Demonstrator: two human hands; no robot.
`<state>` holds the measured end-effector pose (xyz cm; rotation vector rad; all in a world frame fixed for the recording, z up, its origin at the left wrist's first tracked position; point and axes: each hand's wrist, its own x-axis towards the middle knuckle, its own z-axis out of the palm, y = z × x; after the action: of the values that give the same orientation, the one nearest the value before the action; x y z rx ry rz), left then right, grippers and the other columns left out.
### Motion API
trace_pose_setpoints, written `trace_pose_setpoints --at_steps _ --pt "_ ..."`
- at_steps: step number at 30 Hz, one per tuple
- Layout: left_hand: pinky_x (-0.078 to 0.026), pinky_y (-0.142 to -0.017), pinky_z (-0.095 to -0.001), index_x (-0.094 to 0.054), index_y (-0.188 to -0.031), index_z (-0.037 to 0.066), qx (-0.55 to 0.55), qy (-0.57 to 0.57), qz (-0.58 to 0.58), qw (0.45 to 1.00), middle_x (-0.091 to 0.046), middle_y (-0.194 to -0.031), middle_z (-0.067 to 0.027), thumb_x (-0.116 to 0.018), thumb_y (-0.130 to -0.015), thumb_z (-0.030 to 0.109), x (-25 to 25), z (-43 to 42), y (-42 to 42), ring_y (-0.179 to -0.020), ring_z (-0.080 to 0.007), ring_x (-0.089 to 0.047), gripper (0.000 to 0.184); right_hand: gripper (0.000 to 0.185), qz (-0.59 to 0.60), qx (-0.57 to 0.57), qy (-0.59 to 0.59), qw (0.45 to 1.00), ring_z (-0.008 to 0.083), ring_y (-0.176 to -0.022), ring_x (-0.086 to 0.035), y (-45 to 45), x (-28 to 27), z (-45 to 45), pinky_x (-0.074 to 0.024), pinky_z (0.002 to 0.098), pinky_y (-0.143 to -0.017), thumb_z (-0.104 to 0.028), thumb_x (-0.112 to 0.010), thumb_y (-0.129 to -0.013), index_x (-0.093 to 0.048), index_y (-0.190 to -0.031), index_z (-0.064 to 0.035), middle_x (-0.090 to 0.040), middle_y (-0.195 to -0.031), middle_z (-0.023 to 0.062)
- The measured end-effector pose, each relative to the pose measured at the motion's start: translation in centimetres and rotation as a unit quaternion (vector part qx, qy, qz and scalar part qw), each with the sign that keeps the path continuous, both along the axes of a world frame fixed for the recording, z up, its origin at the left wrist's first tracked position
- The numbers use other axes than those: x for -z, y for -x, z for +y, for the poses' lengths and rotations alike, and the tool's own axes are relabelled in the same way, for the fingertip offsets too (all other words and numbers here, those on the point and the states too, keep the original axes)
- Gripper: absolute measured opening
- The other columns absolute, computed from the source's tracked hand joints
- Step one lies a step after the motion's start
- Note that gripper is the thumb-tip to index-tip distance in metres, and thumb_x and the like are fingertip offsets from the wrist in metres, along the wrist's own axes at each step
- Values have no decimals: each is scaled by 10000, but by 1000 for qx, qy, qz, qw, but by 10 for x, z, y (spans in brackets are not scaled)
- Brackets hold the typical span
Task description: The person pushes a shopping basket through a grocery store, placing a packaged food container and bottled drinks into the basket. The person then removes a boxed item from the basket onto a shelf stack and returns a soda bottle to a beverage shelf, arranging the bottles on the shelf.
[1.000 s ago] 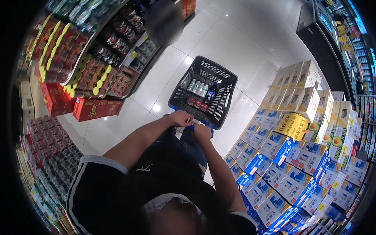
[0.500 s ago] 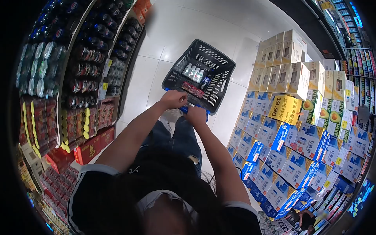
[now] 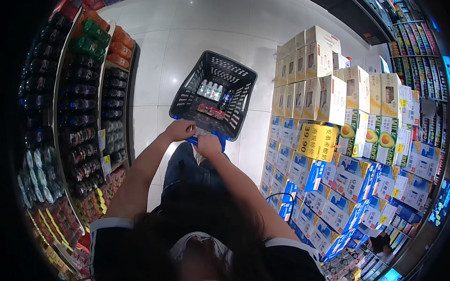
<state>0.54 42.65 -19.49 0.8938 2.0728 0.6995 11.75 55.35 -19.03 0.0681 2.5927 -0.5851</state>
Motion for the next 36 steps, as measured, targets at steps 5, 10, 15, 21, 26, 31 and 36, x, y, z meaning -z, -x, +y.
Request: trace_pose_setpoints --at_steps 5,10,15,21,26,31,36 --pt "-435 -529 -372 -584 -755 68 22 -5 22 1000 -581 -614 -105 -549 -762 311 13 63 75 -592 -270 -585 246 287 47 13 -14 999 268 -623 -630 67 0 62 -502 389 -583 -356 -584 -724 -638 -801 -84 -635 -685 118" --pt "-443 -570 -368 -608 -792 58 57 5 3 998 -602 -669 -124 -555 -758 331 25 134 150 -631 -284 -592 280 285 57 44 -25 997 269 -611 -629 137 1 129 -502 389 -569 -361 -579 -727 -636 -796 -90 -631 -671 120" --pt "-472 -699 -376 -625 -830 80 156 76 -50 984 -640 -828 -133 -533 -764 385 35 215 225 -800 -298 -607 325 271 49 75 -34 995 272 -607 -629 206 -2 200 -501 392 -580 -353 -582 -728 -636 -801 -98 -629 -668 125" --pt "-453 -621 -395 -608 -801 61 143 2 -63 988 -619 -719 -149 -529 -789 333 33 306 315 -681 -319 -594 284 282 45 88 -52 994 259 -649 -638 286 3 284 -500 372 -597 -370 -615 -714 -652 -766 -95 -647 -696 99" --pt "-424 -545 -363 -590 -830 55 115 -5 -46 992 -581 -618 -125 -561 -785 267 30 375 382 -578 -261 -572 219 274 58 132 -60 988 262 -633 -634 351 8 346 -497 372 -588 -364 -605 -713 -649 -732 -94 -643 -682 102" --pt "-414 -525 -335 -595 -837 52 152 -8 -39 988 -563 -595 -109 -567 -784 232 30 450 459 -546 -217 -553 190 285 33 181 -33 982 273 -663 -638 421 17 411 -500 375 -595 -358 -571 -729 -645 -765 -85 -645 -709 113" --pt "-417 -532 -328 -595 -800 37 157 15 4 988 -561 -596 -104 -561 -782 223 27 524 520 -556 -216 -563 190 263 65 230 -36 970 262 -683 -647 473 11 469 -510 371 -620 -333 -593 -709 -670 -784 -93 -649 -717 103"
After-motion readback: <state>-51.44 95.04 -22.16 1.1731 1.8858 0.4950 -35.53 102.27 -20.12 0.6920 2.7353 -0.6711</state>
